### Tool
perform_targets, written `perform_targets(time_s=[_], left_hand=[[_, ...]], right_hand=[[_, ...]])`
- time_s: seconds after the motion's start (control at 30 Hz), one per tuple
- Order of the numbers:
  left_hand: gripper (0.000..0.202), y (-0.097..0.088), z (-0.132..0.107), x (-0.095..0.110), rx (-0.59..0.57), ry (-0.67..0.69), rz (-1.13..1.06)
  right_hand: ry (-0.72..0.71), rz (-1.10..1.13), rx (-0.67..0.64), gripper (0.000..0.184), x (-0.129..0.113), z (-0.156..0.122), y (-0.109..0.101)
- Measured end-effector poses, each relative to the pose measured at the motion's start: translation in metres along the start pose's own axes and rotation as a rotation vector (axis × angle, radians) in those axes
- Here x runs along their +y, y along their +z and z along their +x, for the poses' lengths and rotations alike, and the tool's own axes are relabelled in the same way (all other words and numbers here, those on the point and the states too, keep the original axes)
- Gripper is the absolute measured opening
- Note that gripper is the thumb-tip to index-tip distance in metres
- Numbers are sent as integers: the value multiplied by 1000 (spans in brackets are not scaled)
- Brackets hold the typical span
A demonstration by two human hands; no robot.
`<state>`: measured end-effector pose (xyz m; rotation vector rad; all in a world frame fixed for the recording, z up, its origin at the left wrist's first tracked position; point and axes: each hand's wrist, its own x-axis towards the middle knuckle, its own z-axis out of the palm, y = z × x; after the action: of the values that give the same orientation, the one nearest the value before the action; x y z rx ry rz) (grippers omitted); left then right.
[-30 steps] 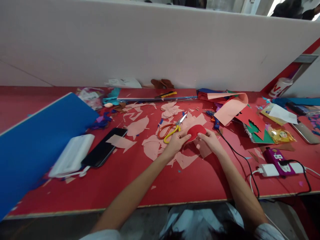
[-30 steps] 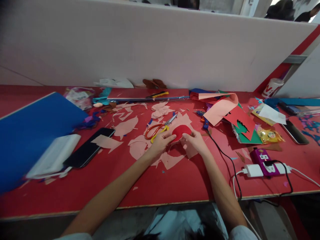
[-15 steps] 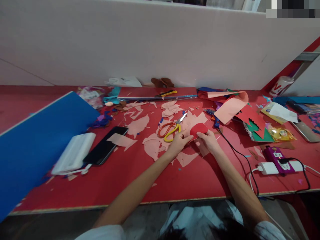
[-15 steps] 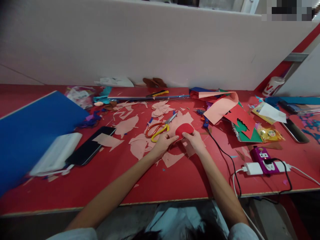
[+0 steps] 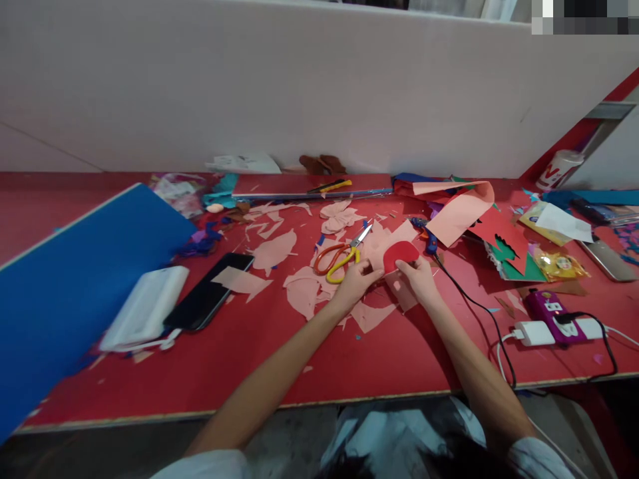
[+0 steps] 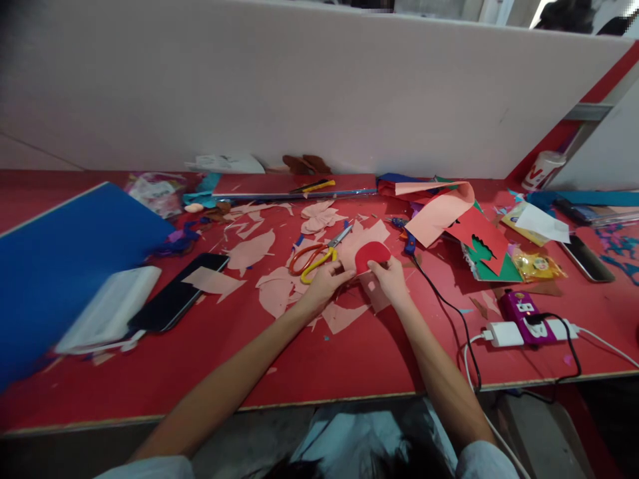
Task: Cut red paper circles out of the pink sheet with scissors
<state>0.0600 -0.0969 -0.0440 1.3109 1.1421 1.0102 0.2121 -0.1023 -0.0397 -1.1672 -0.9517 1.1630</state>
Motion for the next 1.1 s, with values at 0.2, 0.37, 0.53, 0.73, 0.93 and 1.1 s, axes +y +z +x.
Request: perform_targets(time_s=[0.2,0.37,0.53,0.73,0.93,1.1], left_hand=[[17,-14,8,4,10,191,202],[23,-42,14,15,174,256,905],[41,-62,18,24,226,65,1381],[49,-73,23,25,66,-68,1380],[50,-85,31,19,124,-113,1261],[44,-99,39,8,302,-198,1130]], right_hand=[[-137,-136,82,18,-2,5,-8],[-230,-266,118,16,-2,7,-12],[-254,-294,130,15,-1,8,-14],[-299,-262,134,18,0,9,-17],[-314,-260,151,19,-1,10,-20],[-296,-191,194,20,-4,13,-22]])
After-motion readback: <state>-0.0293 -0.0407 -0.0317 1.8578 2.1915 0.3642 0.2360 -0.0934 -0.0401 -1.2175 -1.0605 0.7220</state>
